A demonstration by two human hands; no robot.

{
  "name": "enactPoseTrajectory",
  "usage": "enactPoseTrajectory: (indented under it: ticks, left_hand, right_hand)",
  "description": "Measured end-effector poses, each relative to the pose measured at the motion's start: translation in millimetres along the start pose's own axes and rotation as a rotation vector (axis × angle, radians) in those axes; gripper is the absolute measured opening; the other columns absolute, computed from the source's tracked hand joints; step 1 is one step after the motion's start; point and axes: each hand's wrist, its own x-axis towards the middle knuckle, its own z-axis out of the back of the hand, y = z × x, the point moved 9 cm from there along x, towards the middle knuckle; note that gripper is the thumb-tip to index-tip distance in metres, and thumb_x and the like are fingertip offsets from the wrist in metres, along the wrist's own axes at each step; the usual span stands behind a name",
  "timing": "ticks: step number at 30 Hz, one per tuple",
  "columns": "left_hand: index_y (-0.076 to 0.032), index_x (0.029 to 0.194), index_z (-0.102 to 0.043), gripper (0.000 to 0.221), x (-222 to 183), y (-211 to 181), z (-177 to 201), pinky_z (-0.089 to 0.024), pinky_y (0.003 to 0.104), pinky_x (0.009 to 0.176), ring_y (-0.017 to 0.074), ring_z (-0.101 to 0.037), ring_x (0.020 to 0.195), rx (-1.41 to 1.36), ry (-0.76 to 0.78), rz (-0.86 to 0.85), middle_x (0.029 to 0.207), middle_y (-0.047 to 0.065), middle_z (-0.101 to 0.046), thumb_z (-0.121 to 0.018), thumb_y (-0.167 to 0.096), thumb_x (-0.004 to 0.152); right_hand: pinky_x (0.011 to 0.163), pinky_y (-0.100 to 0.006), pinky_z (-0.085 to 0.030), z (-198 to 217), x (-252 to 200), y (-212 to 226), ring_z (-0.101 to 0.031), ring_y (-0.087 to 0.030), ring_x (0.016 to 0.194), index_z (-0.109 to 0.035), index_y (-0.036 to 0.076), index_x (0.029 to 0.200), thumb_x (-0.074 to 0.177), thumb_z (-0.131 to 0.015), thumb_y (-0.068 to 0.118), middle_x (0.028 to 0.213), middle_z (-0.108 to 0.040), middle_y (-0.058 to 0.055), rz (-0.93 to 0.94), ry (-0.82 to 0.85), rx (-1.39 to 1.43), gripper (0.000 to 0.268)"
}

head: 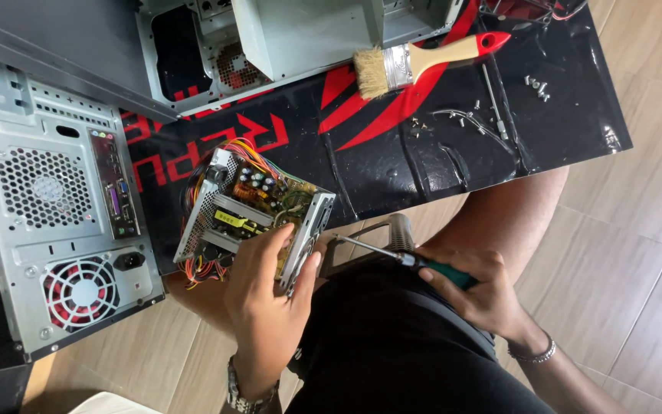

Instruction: Disassembling a computer power supply unit using a screwdriver and inspecting a cooling fan.

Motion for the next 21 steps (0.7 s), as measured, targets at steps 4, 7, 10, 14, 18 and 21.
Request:
enactPoseTrajectory:
  ticks: [4,7,10,14,18,21]
  left_hand:
    - [0.001,0.123,-0.060,0.035,-1.8,11.1,-13.4,-0.057,0.038,0.086,0.0257,-0.066,0.098,-0.006,0.087,0.052,0.108,0.013,-0.065,-0.072,-0.020,0.097]
    - [-0.002,0.121,-0.061,0.028,-1.1,11.7,-12.7,-0.053,0.038,0.082,0.0253,-0.065,0.092,-0.020,0.087,0.059,0.100,0.010,-0.065,-0.069,-0.017,0.098]
    - [-0.001,0.121,-0.062,0.023,-5.0,15.5,-15.2,-0.052,0.038,0.077,0.0249,-0.063,0.088,-0.023,0.084,0.052,0.097,0.009,-0.063,-0.063,-0.013,0.101]
    - [0.001,0.129,-0.057,0.031,-11.3,24.3,-23.4,-0.057,0.039,0.089,0.0257,-0.071,0.101,-0.035,0.128,0.072,0.108,0.012,-0.072,-0.061,-0.013,0.101]
    - [0.004,0.123,-0.057,0.026,-8.9,21.2,-25.2,-0.053,0.042,0.084,0.0321,-0.066,0.095,-0.052,0.145,0.028,0.105,0.016,-0.067,-0.057,-0.011,0.102]
    - [0.005,0.120,-0.061,0.025,-7.5,16.9,-28.0,-0.054,0.041,0.093,0.0320,-0.065,0.107,-0.013,0.177,0.024,0.115,0.018,-0.067,-0.056,-0.013,0.102]
  right_hand:
    - [0.062,-0.021,-0.058,-3.0,1.6,-2.8,-0.077,-0.014,0.070,-0.073,0.002,0.117,0.091,-0.072,0.018,0.091,-0.082,-0.006,-0.003,0.000,-0.037,0.030]
    - [0.070,-0.023,-0.063,-4.1,4.7,1.8,-0.080,-0.019,0.081,-0.073,-0.001,0.115,0.091,-0.071,0.015,0.097,-0.081,-0.010,0.025,-0.003,-0.024,0.030]
    - [0.078,-0.026,-0.066,-6.2,7.1,2.2,-0.081,-0.022,0.090,-0.072,-0.002,0.116,0.090,-0.072,0.015,0.103,-0.080,-0.013,0.028,0.010,-0.050,0.031]
    - [0.073,-0.023,-0.065,-10.1,10.9,3.5,-0.080,-0.019,0.083,-0.071,-0.002,0.117,0.091,-0.072,0.015,0.099,-0.080,-0.012,0.029,0.027,-0.057,0.031]
    - [0.068,-0.021,-0.062,-12.5,12.9,6.4,-0.077,-0.017,0.077,-0.071,-0.002,0.117,0.090,-0.072,0.014,0.095,-0.079,-0.010,0.028,0.032,-0.081,0.031]
    - [0.083,-0.030,-0.065,-11.8,15.0,18.8,-0.079,-0.025,0.091,-0.072,-0.003,0.114,0.084,-0.079,0.012,0.103,-0.078,-0.014,0.041,0.015,-0.149,0.034]
